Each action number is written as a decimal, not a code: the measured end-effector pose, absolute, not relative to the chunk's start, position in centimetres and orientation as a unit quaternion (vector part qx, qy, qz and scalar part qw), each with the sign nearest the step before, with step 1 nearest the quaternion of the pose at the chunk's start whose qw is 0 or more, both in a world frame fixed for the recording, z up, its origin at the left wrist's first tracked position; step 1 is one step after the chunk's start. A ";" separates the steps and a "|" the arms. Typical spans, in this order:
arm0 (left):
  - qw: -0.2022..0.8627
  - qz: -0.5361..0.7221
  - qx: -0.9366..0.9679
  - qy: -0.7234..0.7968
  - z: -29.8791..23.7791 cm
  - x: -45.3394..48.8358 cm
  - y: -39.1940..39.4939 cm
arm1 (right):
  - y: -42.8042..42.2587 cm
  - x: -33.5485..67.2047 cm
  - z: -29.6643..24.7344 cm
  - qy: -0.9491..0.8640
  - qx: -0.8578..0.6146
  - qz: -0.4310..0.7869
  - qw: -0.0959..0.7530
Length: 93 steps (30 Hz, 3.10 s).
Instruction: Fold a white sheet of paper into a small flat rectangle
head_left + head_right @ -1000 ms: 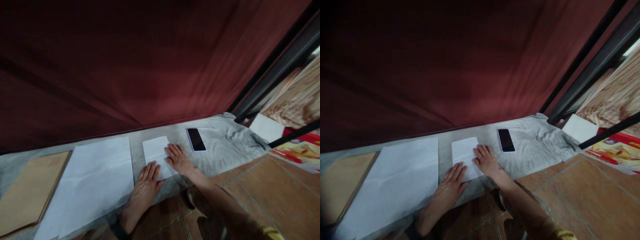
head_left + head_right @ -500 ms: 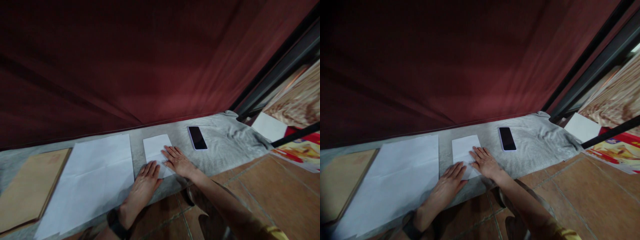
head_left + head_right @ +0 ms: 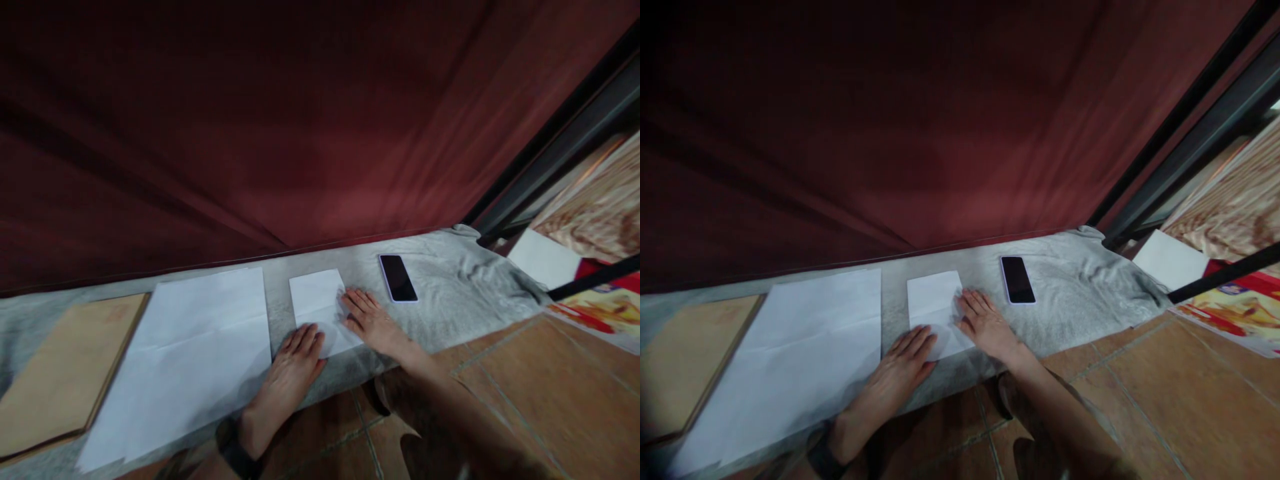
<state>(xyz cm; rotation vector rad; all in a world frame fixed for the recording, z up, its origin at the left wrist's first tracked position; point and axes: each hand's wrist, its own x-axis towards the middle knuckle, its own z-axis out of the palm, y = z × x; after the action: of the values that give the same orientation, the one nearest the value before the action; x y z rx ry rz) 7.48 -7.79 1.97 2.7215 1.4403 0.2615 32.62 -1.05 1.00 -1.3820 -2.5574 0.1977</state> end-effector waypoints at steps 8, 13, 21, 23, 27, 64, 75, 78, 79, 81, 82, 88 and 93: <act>0.022 0.089 0.882 0.461 2.1 8.0 -8.0 | -2.7 31.3 2.4 -0.907 -0.379 0.164 0.083; 0.025 0.072 0.876 0.476 2.4 8.3 -8.3 | -3.0 31.7 2.4 -0.908 -0.373 0.177 0.066; 0.103 0.103 0.853 0.501 3.1 6.9 -7.0 | -2.0 32.6 3.6 -0.903 -0.364 0.217 0.076; 0.123 0.121 0.834 0.524 2.9 6.3 -6.5 | -1.4 33.1 3.6 -0.896 -0.367 0.234 0.089; 0.133 0.146 0.811 0.551 2.1 5.2 -5.3 | -0.3 33.9 3.1 -0.867 -0.408 0.254 0.129; 0.246 0.277 0.576 0.729 3.0 6.5 -0.6 | 3.1 29.3 2.6 -0.705 -0.682 0.180 0.068; 0.290 0.324 0.579 0.689 2.0 5.9 -0.5 | 3.1 28.7 3.0 -0.691 -0.701 0.167 0.046; 0.286 0.315 0.577 0.697 2.0 6.0 -0.4 | 3.1 28.5 3.1 -0.688 -0.707 0.157 0.048; 0.285 0.309 0.576 0.701 2.0 6.1 -0.3 | 3.1 28.4 3.2 -0.688 -0.707 0.154 0.050; 0.281 0.291 0.572 0.713 2.2 6.2 -0.3 | 3.1 28.3 3.4 -0.689 -0.707 0.150 0.053; 0.278 0.280 0.571 0.720 2.3 6.3 -0.2 | 3.1 28.2 3.5 -0.690 -0.706 0.149 0.054; 0.259 0.220 0.579 0.741 3.0 6.6 -0.3 | 3.0 27.7 3.7 -0.684 -0.718 0.123 0.040; 0.193 0.184 0.599 0.755 3.3 7.0 -0.5 | 3.0 27.3 3.7 -0.683 -0.721 0.115 0.023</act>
<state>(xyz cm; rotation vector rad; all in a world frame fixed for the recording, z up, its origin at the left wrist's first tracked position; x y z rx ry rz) 6.98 -0.50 3.28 1.6809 2.1193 0.5155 27.35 2.98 3.71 -2.2329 -2.1150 0.3550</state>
